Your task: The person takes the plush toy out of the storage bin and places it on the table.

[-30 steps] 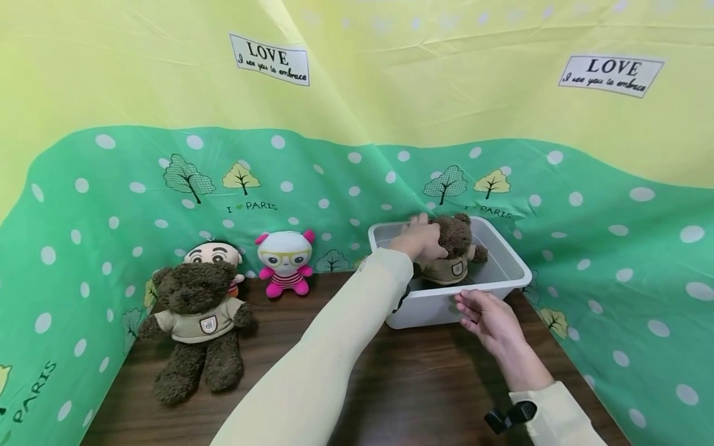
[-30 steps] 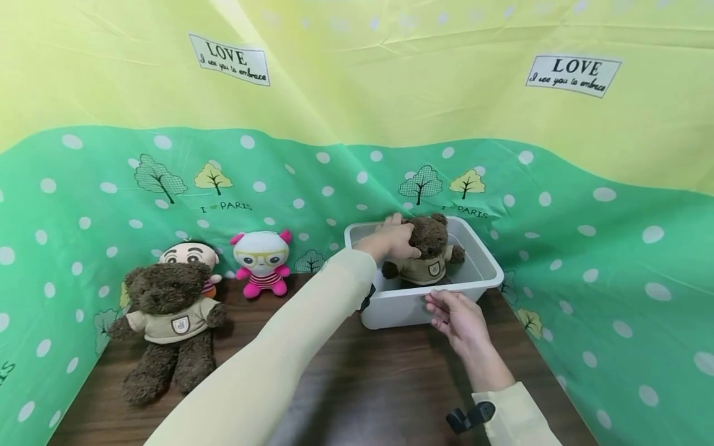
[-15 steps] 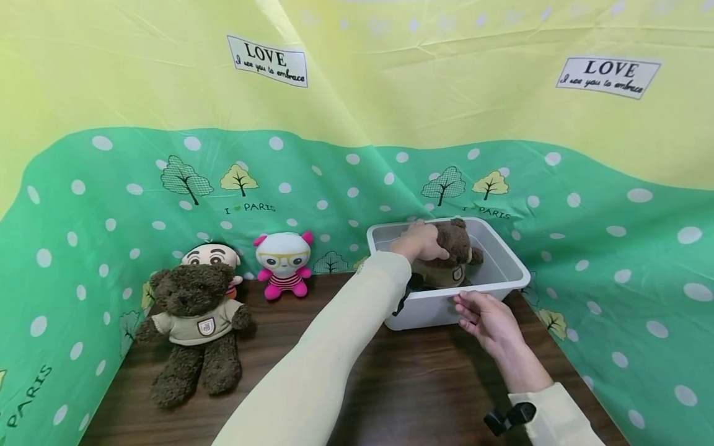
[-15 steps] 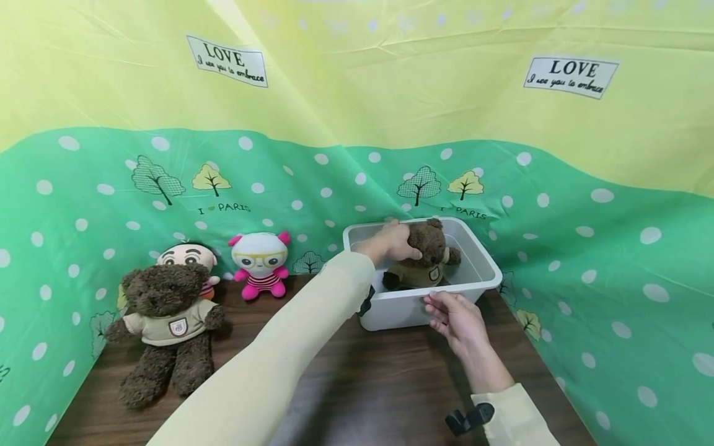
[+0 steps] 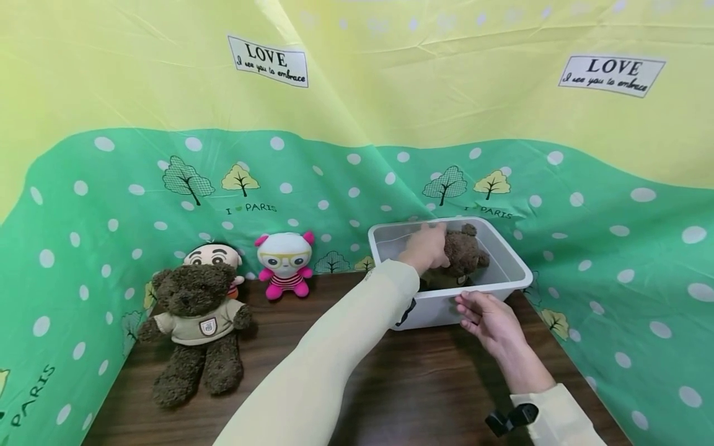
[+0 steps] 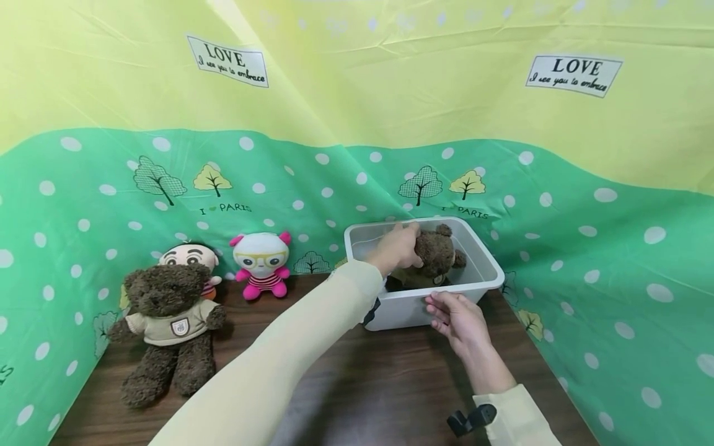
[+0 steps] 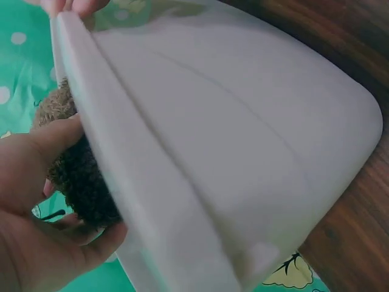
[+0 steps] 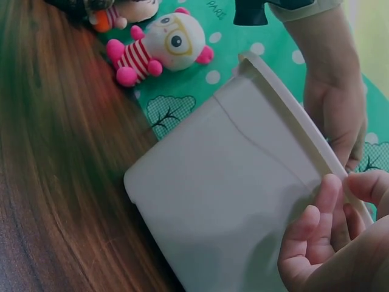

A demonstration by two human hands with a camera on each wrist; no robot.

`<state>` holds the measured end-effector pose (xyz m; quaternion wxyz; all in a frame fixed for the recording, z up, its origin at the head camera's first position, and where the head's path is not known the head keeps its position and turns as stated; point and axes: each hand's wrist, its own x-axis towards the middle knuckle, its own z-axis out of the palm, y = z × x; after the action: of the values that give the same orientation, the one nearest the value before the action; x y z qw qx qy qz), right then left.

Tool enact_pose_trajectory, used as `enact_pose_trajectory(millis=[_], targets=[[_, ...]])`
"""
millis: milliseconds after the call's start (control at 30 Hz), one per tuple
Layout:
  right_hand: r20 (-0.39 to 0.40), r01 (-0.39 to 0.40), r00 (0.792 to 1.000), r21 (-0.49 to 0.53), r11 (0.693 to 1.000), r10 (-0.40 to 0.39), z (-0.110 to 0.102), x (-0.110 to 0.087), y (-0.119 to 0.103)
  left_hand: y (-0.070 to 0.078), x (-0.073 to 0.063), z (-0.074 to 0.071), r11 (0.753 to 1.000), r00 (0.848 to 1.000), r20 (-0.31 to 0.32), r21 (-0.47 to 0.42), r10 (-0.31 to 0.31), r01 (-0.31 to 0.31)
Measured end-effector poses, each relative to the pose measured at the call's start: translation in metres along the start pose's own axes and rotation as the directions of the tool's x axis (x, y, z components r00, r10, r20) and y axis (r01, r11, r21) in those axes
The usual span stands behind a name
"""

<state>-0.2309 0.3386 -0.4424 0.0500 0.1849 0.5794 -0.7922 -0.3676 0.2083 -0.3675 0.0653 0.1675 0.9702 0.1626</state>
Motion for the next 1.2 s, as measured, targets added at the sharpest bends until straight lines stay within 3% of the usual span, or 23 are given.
enact_pose_trajectory(millis=[233, 400, 533, 867, 1100, 1200], targets=[[-0.004, 0.003, 1.0, 0.001, 1.0, -0.003, 0.001, -0.002, 0.002, 0.002, -0.001, 0.005, 0.996, 0.996, -0.058, 0.057, 0.071, -0.068], [-0.009, -0.007, 1.0, 0.004, 1.0, 0.007, 0.001, -0.003, 0.003, -0.001, -0.003, 0.004, 0.997, 0.991, -0.112, 0.01, 0.075, -0.074], [-0.01, -0.011, 1.0, 0.009, 1.0, 0.011, 0.001, -0.004, 0.004, -0.003, -0.007, 0.002, 0.991, 0.982, -0.145, -0.034, 0.123, -0.129], [-0.008, -0.003, 1.0, 0.009, 1.0, 0.003, 0.001, -0.004, 0.001, -0.001, -0.015, -0.013, 0.939, 0.919, -0.315, -0.169, 0.236, -0.299], [-0.023, 0.007, 1.0, 0.002, 1.0, -0.007, 0.003, -0.003, 0.0, -0.004, -0.025, -0.032, 0.9, 0.885, -0.412, -0.266, 0.219, -0.346], [-0.023, 0.011, 1.0, 0.001, 1.0, -0.011, 0.003, -0.002, 0.0, -0.008, -0.029, -0.041, 0.887, 0.863, -0.466, -0.29, 0.198, -0.36]])
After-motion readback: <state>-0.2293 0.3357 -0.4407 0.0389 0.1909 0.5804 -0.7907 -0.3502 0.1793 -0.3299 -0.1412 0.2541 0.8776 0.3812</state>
